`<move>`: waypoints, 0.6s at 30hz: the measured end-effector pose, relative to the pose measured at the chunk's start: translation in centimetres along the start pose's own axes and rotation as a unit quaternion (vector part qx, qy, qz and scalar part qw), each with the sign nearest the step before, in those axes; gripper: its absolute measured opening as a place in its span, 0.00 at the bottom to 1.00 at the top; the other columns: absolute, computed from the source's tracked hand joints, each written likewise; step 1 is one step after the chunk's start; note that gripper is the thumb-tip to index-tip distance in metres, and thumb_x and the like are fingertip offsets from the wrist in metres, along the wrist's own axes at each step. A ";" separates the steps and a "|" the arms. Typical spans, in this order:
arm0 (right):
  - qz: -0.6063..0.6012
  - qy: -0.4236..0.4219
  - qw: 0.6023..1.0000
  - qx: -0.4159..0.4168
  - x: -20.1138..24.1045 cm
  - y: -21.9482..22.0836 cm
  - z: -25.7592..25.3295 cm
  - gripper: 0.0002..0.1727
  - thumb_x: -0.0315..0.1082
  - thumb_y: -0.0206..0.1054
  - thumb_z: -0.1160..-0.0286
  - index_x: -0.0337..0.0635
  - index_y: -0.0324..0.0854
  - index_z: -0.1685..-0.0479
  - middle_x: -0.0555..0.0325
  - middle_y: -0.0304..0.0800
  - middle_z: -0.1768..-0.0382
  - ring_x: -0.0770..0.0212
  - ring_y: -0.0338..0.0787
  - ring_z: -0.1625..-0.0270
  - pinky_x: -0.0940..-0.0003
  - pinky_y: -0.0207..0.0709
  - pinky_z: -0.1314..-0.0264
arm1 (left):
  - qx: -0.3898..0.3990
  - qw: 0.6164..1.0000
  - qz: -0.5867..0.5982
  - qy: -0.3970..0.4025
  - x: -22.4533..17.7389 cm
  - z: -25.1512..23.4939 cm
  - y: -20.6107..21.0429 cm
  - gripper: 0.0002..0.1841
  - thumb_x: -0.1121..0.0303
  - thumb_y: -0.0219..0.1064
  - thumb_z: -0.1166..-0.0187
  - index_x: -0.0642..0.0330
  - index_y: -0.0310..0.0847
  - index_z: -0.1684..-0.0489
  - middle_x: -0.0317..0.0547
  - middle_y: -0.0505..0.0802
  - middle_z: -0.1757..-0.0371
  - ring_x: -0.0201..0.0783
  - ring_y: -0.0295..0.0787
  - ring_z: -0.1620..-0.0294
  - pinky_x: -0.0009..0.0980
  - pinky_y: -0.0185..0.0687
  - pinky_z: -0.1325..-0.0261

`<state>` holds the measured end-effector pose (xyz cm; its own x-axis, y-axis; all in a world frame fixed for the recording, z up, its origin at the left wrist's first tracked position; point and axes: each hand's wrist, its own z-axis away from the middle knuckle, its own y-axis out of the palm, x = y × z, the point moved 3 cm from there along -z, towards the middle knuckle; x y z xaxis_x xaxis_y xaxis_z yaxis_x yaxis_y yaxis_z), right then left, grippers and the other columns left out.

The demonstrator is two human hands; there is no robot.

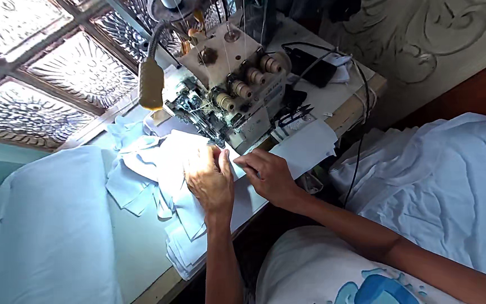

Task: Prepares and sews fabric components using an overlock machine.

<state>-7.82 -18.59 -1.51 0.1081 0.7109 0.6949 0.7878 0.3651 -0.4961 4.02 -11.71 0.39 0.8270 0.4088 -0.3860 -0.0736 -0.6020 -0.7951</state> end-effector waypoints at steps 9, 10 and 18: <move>0.165 -0.065 0.983 0.050 0.7 0.6 -1.4 0.18 0.24 0.69 0.31 0.45 0.94 0.42 0.50 0.88 0.67 0.50 0.88 0.67 0.59 0.79 0.68 | 0.033 0.998 -0.046 0.008 1.8 -1.1 -0.8 0.16 0.65 0.57 0.12 0.67 0.88 0.44 0.68 0.88 0.41 0.68 0.84 0.38 0.63 0.76 0.37; 0.176 -0.065 0.981 0.054 0.7 0.6 -1.4 0.19 0.24 0.69 0.31 0.47 0.93 0.40 0.51 0.87 0.67 0.51 0.88 0.67 0.59 0.78 0.67 | 0.029 0.998 -0.052 0.008 2.3 -1.3 -0.8 0.17 0.64 0.57 0.11 0.65 0.88 0.42 0.67 0.88 0.40 0.68 0.84 0.37 0.63 0.77 0.37; 0.134 -0.049 0.987 0.076 0.7 -2.4 1.0 0.14 0.26 0.68 0.28 0.44 0.94 0.48 0.51 0.89 0.67 0.51 0.91 0.65 0.53 0.83 0.58 | 0.010 0.997 -0.057 -0.044 6.3 -2.7 -1.5 0.19 0.63 0.56 0.12 0.70 0.86 0.42 0.71 0.84 0.34 0.71 0.78 0.31 0.65 0.68 0.29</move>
<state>-10.20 -18.37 -0.32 0.2342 0.8464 0.4782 0.6386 0.2369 -0.7322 10.85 -10.06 0.40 0.7787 0.5331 -0.3309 0.0070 -0.5347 -0.8450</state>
